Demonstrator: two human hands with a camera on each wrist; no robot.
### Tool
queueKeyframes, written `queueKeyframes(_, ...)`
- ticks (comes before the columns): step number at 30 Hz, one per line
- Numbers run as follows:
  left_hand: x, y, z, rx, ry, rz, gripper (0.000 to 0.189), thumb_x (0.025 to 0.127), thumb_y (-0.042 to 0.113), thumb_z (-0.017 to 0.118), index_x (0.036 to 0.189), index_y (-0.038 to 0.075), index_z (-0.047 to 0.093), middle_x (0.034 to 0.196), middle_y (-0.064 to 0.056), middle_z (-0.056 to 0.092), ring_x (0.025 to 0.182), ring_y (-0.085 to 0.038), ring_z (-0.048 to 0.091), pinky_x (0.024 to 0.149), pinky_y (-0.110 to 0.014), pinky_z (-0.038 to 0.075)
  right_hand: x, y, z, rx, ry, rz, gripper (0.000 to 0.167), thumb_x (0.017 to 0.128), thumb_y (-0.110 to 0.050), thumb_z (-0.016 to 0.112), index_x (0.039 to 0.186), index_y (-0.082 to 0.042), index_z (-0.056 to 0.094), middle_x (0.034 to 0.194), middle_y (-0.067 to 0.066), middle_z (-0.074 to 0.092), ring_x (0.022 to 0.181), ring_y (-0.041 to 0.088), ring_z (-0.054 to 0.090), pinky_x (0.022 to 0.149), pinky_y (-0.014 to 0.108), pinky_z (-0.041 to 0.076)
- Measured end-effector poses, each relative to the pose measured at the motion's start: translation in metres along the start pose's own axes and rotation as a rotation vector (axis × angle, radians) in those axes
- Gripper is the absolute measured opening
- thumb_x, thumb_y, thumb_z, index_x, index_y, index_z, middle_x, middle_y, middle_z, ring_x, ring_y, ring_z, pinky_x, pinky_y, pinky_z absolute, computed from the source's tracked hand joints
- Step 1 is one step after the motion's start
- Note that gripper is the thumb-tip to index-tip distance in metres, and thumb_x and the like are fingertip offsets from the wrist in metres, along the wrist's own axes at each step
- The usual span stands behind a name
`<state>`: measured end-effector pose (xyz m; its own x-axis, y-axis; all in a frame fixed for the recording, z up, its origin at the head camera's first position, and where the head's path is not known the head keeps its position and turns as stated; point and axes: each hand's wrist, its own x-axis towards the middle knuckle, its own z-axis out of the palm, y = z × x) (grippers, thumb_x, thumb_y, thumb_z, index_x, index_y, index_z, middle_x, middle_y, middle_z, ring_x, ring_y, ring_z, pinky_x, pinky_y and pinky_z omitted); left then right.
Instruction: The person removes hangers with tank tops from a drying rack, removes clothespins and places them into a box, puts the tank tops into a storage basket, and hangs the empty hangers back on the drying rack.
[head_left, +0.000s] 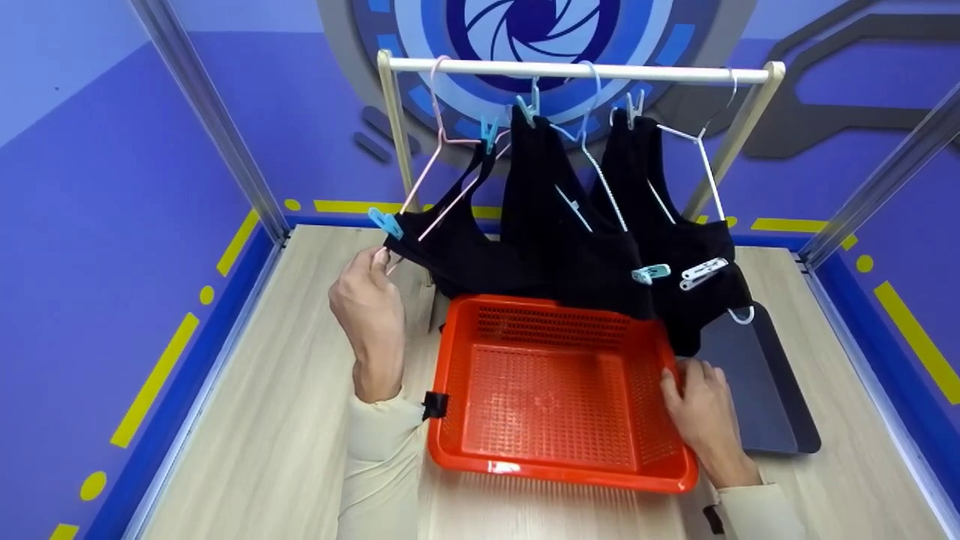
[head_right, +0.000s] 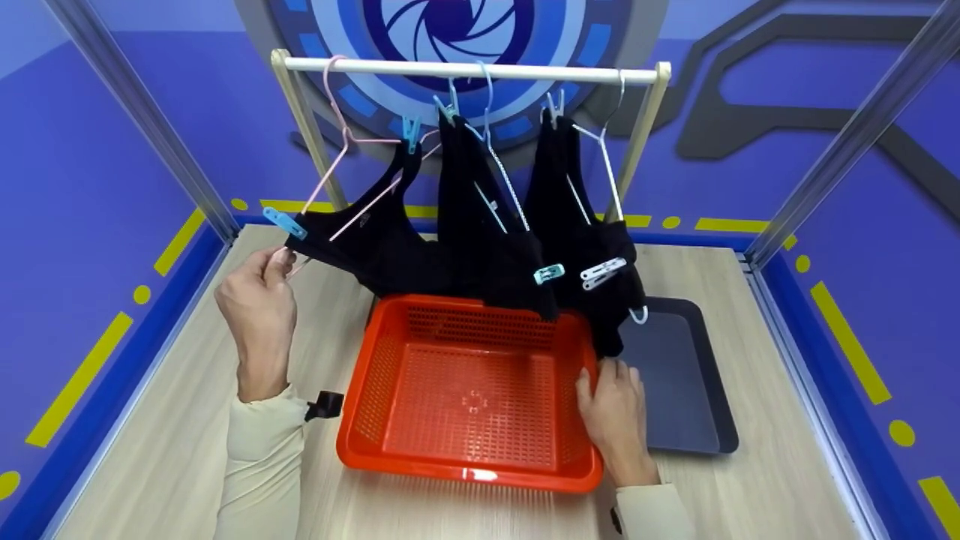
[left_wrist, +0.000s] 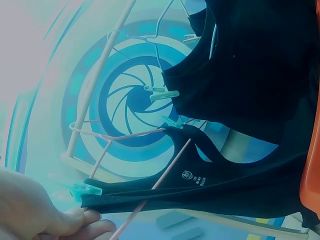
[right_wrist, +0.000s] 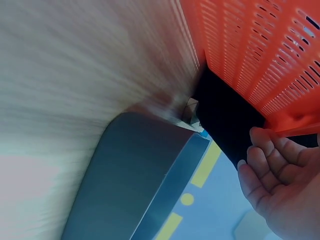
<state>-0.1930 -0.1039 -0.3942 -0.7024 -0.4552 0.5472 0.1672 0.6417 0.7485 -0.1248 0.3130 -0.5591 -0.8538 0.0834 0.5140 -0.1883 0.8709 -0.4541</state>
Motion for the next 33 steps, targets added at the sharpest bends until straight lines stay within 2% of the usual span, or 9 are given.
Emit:
queueKeyframes(14,0.004,-0.005,-0.007,-0.036,0.087,0.060,0.016,0.101,0.007,0.070,0.100,-0.007,0.077,0.093,-0.020,0.076,0.084,-0.040,0.074,0.080,-0.055,0.058,0.000,-0.002,-0.001,0.003,-0.022,0.039,0.016,0.098,-0.008,0.069,0.100,0.007,0.067,0.089,0.023,0.063,0.080,0.046,0.054,0.070,0.059,0.043)
queueKeyframes(25,0.003,-0.009,-0.015,-0.088,0.151,0.065,0.016,0.103,0.006,0.069,0.101,-0.007,0.078,0.093,-0.020,0.076,0.082,-0.041,0.073,0.079,-0.057,0.057,-0.001,-0.003,-0.002,0.008,-0.050,0.069,0.018,0.099,-0.011,0.069,0.100,0.007,0.066,0.091,0.022,0.063,0.084,0.045,0.056,0.072,0.061,0.044)
queueKeyframes(33,-0.002,-0.017,-0.026,-0.111,0.155,0.077,0.016,0.103,0.005,0.069,0.103,-0.008,0.078,0.092,-0.020,0.075,0.081,-0.040,0.073,0.077,-0.055,0.058,0.000,-0.004,-0.001,0.015,-0.036,0.063,0.017,0.099,-0.010,0.069,0.100,0.007,0.066,0.095,0.024,0.065,0.086,0.047,0.056,0.073,0.062,0.045)
